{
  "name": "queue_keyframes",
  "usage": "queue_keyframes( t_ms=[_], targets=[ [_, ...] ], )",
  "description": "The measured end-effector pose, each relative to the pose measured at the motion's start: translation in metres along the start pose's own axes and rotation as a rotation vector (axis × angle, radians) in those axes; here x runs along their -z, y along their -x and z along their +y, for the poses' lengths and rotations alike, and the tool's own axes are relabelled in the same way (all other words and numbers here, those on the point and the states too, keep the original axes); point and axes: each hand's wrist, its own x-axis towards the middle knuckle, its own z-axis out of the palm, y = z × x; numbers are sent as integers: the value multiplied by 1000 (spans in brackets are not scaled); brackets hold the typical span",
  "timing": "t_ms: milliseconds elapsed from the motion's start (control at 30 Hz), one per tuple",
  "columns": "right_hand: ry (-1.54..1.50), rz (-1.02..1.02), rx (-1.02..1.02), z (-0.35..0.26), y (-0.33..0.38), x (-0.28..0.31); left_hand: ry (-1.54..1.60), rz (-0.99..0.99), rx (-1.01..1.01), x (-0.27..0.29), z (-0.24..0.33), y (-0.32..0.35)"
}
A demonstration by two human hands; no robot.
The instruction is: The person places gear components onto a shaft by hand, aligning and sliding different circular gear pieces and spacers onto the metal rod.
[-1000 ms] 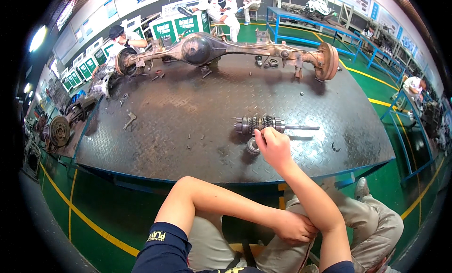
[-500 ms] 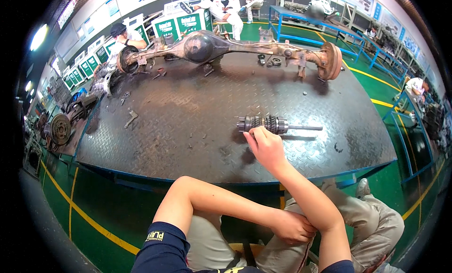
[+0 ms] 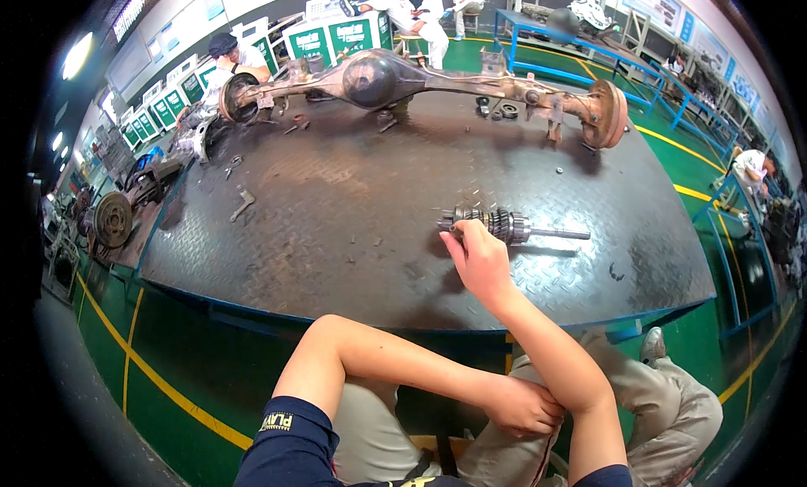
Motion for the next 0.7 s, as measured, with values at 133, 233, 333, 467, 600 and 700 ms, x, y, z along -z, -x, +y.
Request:
queue_keyframes(
  t_ms=[133, 233, 333, 467, 600, 700],
  targets=[
    [34, 58, 52, 6, -8, -7, 31, -57, 30, 7, -1, 6],
    [56, 72, 40, 7, -13, -6, 77, -47, 27, 3, 0, 7],
    [17, 73, -19, 4, -17, -9, 86, 30, 49, 0, 6, 14],
    [-108, 111, -227, 27, -20, -18, 125, -104, 101, 5, 6, 20],
    [-144, 147, -306, 30, -26, -9, 87, -102, 101, 1, 8, 18],
    [-122, 169, -320, 43, -25, -1, 67, -84, 107, 6, 9, 12]
  ],
)
